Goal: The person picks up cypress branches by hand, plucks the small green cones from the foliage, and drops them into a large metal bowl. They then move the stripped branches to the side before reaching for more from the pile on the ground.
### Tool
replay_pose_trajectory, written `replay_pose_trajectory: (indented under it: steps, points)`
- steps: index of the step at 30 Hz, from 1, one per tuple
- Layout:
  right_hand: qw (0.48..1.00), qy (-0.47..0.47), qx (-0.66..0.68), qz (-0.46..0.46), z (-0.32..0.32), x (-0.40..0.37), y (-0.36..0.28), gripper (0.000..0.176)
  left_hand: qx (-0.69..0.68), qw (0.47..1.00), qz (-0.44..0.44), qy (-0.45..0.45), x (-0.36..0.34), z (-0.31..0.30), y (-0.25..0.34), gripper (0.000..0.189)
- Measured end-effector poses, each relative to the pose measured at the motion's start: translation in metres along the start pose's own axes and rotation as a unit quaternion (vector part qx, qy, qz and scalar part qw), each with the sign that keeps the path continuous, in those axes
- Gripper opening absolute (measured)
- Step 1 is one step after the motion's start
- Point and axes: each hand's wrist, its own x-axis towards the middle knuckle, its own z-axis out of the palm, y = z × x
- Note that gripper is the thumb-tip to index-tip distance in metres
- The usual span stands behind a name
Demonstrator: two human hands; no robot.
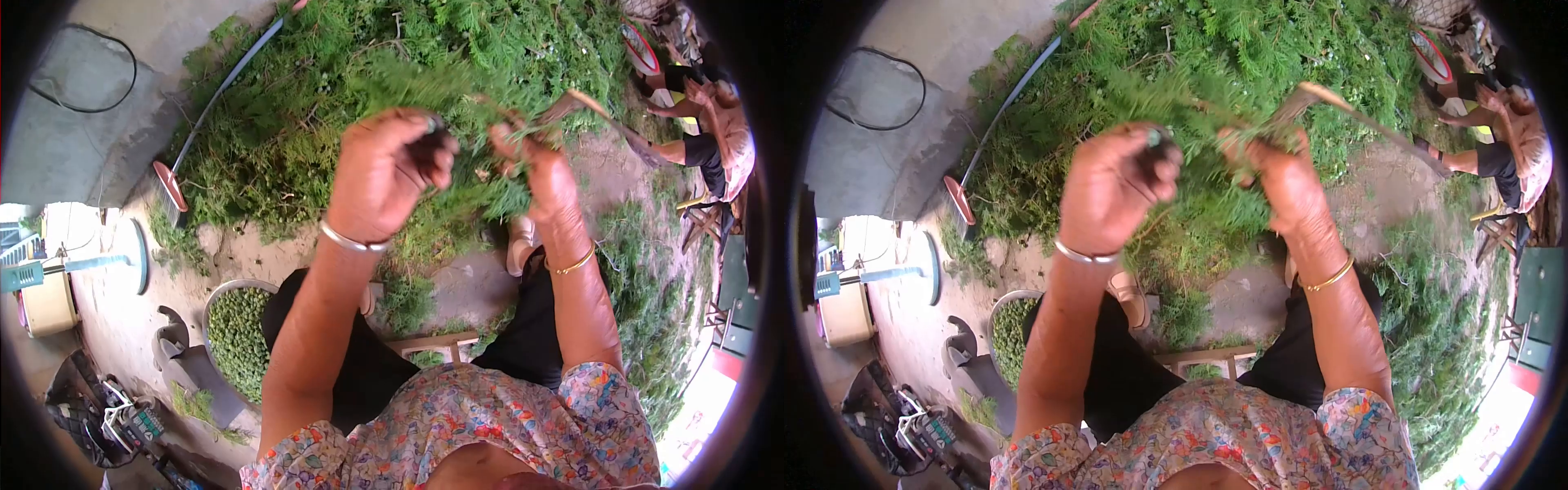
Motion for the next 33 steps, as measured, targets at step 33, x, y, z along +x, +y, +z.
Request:
replay_pose_trajectory:
  steps: [33]
  points:
    - [0.95, 0.012, 0.258, -0.175, -0.079, 0.008, -0.046, 0.012, -0.097, 0.964, -0.092, 0.229, -0.01, -0.035, -0.04, 0.011]
